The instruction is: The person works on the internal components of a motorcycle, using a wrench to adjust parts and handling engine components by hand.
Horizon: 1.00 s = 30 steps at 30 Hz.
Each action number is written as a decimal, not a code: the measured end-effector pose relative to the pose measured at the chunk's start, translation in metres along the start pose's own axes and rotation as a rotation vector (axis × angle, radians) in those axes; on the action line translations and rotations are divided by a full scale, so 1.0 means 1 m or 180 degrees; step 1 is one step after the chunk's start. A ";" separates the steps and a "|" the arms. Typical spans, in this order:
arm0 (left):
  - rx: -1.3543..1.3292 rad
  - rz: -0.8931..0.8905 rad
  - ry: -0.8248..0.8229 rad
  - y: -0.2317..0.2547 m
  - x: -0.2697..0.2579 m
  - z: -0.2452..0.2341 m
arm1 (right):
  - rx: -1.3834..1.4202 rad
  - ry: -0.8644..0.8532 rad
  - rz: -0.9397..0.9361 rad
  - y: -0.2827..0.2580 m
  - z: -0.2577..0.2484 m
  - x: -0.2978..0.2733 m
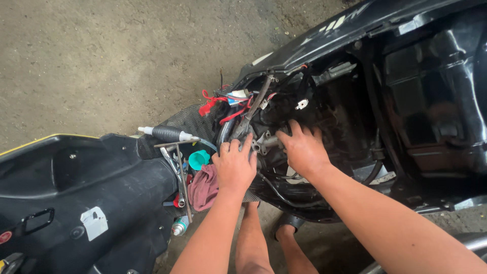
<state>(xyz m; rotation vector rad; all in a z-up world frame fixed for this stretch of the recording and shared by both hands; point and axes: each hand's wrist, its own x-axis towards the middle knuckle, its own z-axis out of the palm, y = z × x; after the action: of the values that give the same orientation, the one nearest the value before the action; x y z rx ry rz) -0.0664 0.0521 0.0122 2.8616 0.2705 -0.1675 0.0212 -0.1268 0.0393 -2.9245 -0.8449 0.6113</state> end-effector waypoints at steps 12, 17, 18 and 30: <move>-0.0250 -0.0410 -0.0062 0.007 0.004 0.005 | -0.0098 -0.0108 0.0039 -0.005 -0.002 0.001; -0.0271 -0.0546 -0.0116 0.008 0.007 0.007 | -0.0204 -0.0070 0.0011 -0.005 0.000 0.002; -0.0293 -0.0565 -0.0130 0.008 0.006 0.008 | -0.0276 -0.0113 0.0011 -0.006 0.000 0.001; -0.0474 -0.0537 0.0016 0.006 0.005 0.007 | -0.0250 -0.0361 -0.0012 -0.005 -0.013 0.007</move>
<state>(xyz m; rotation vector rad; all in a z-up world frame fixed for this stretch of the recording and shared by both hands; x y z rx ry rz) -0.0609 0.0456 0.0066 2.6910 0.5041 -0.1648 0.0287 -0.1184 0.0492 -2.9814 -0.9052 0.7676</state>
